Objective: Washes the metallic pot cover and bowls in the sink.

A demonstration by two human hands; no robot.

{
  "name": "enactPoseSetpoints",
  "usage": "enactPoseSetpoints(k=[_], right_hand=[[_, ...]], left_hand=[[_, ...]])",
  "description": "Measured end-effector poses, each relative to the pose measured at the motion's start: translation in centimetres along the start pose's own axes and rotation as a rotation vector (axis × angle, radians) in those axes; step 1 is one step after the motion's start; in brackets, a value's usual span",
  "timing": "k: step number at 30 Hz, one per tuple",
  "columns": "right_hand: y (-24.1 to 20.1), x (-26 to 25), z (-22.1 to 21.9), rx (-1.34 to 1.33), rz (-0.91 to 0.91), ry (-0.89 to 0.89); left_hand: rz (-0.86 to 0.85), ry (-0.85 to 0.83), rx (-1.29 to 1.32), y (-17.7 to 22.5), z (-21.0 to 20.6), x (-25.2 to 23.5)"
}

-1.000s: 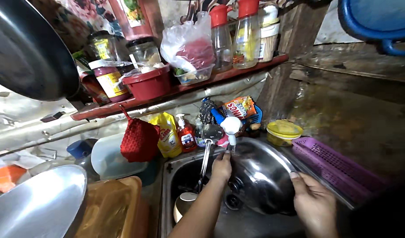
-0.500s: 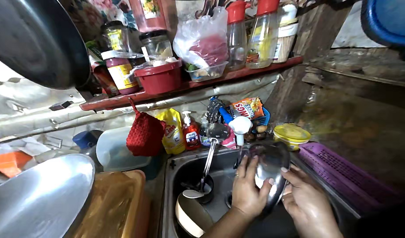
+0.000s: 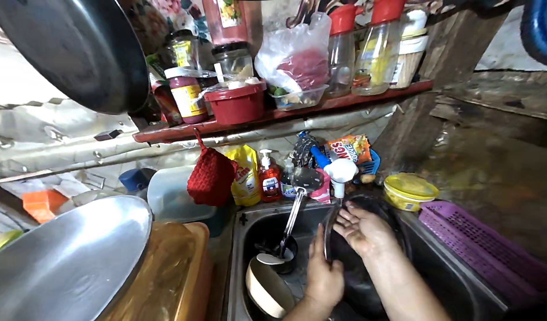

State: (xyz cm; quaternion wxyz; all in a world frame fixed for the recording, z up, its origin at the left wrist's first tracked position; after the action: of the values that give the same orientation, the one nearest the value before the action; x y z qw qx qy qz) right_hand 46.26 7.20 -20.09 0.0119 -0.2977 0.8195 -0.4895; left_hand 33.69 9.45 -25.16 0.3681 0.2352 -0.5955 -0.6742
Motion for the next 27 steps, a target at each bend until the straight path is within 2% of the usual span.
enactPoseSetpoints(k=[5,10,14,18,21,23,25,27], right_hand=[[3.3,-3.9,-0.7,0.597,-0.138,-0.262],[3.9,-6.0,-1.7,0.963,-0.101,-0.390],[3.1,-7.0,-2.1,1.083,-0.027,-0.396],[2.8,-7.4,-2.4,1.238,0.047,-0.477],[3.8,-6.4,-2.2,1.225,-0.123,-0.616],[3.9,-5.4,-2.6,1.225,-0.173,-0.727],[2.8,-4.9,-3.3,1.376,-0.039,-0.760],[1.1,-5.5,-3.8,1.589,0.218,-0.697]], left_hand=[[0.426,0.041,0.389,-3.7,0.5,0.6],[0.677,0.012,0.510,-5.9,0.0,1.6],[0.780,-0.020,0.586,-6.6,-0.6,2.1],[0.840,-0.044,0.647,-7.4,-0.9,2.3],[0.868,-0.045,0.676,-7.5,-1.0,2.4],[0.875,-0.034,0.691,-7.7,-0.9,2.3],[0.877,-0.034,0.705,-7.8,-0.9,2.3],[0.880,-0.032,0.704,-7.9,-0.9,2.3]])
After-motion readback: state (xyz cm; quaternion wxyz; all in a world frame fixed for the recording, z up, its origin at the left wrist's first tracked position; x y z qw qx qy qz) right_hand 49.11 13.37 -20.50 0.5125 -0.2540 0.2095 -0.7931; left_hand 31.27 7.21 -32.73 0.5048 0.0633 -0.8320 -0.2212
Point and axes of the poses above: each hand's wrist, its own x-axis away from the middle knuckle, its own z-axis out of the back of the hand, y = z × x, the point moved 8 cm from there along -x, towards the middle knuckle, and after that the axes turned 9 degrees about z, right-handed, at the moved point
